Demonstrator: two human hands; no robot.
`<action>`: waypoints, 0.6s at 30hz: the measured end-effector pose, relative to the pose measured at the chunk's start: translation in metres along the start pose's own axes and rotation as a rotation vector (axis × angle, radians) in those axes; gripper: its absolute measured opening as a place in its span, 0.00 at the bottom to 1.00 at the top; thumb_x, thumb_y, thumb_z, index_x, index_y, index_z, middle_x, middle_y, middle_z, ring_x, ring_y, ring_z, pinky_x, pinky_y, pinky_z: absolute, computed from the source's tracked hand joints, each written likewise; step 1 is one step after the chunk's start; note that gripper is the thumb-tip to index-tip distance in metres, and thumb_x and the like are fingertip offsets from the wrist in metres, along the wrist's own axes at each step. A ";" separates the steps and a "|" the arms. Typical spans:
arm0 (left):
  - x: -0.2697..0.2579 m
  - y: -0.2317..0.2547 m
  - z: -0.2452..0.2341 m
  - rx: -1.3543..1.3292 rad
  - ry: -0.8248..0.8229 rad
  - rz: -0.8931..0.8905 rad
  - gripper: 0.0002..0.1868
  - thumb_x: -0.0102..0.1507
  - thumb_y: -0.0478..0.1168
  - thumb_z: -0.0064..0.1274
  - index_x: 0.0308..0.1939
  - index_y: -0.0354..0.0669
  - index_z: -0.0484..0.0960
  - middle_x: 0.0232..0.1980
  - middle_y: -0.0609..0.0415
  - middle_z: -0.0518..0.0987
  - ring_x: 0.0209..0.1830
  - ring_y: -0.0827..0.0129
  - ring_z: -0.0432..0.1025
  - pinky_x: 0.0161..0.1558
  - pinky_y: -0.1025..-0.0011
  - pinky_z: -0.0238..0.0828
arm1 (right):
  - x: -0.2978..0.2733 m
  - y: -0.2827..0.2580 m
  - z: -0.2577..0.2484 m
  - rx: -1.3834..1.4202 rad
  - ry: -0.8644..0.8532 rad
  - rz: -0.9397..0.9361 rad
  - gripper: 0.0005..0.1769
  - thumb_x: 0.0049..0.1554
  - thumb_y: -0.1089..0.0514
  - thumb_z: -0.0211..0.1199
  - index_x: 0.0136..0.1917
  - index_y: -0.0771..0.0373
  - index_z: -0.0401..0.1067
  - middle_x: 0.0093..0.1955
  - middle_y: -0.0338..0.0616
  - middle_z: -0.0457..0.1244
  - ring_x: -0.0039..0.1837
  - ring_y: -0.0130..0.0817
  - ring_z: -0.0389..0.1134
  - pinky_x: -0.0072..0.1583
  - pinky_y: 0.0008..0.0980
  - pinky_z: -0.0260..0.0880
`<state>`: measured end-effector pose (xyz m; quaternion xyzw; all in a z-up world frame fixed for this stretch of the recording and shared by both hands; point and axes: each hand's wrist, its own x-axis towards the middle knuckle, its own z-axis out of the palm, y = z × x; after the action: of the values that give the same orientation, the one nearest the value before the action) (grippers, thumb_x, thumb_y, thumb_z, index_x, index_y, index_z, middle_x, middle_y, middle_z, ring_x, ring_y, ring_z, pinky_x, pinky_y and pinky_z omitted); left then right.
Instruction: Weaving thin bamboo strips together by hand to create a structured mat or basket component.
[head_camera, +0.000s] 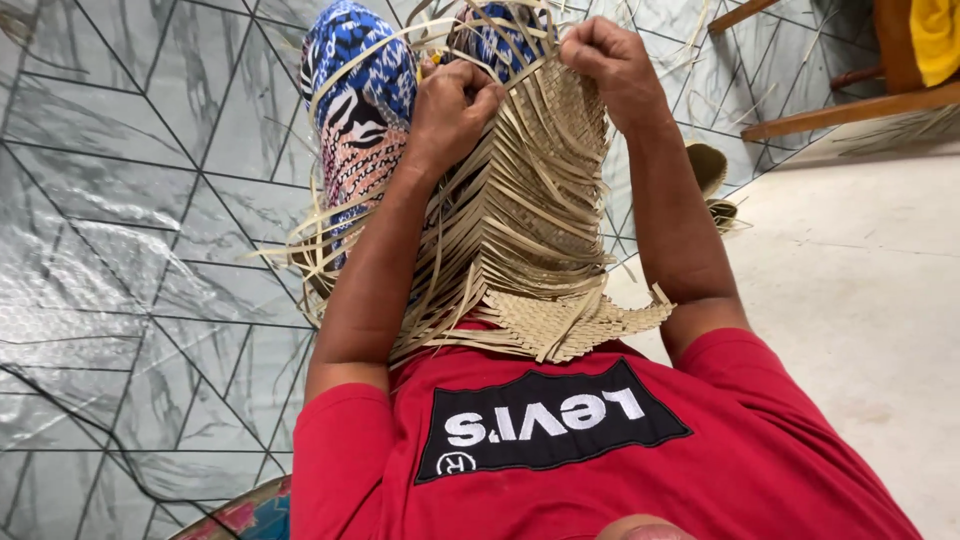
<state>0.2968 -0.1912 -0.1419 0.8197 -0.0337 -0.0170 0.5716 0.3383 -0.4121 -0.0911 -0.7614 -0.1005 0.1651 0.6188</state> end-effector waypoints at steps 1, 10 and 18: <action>0.000 -0.007 0.005 -0.001 -0.004 0.006 0.06 0.58 0.39 0.55 0.26 0.46 0.76 0.25 0.59 0.72 0.20 0.77 0.62 0.26 0.82 0.66 | -0.002 0.003 -0.003 0.021 0.010 -0.043 0.04 0.62 0.60 0.54 0.43 0.59 0.65 0.37 0.30 0.56 0.38 0.17 0.51 0.43 0.15 0.51; -0.006 0.003 -0.010 -0.168 0.001 0.207 0.08 0.59 0.34 0.58 0.26 0.43 0.76 0.26 0.60 0.69 0.20 0.79 0.58 0.21 0.82 0.59 | -0.018 -0.015 -0.009 -0.007 0.113 -0.158 0.04 0.60 0.63 0.61 0.43 0.65 0.70 0.34 0.33 0.59 0.33 0.17 0.51 0.38 0.17 0.51; -0.003 0.004 -0.002 0.017 0.034 0.173 0.05 0.56 0.36 0.59 0.26 0.44 0.80 0.21 0.61 0.73 0.17 0.77 0.63 0.41 0.75 0.64 | -0.010 0.009 -0.011 -0.025 0.129 -0.103 0.06 0.59 0.60 0.61 0.42 0.63 0.71 0.32 0.33 0.58 0.32 0.18 0.52 0.37 0.18 0.53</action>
<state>0.2934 -0.1900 -0.1377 0.8188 -0.0947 0.0469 0.5643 0.3321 -0.4275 -0.0972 -0.7718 -0.1015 0.0822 0.6223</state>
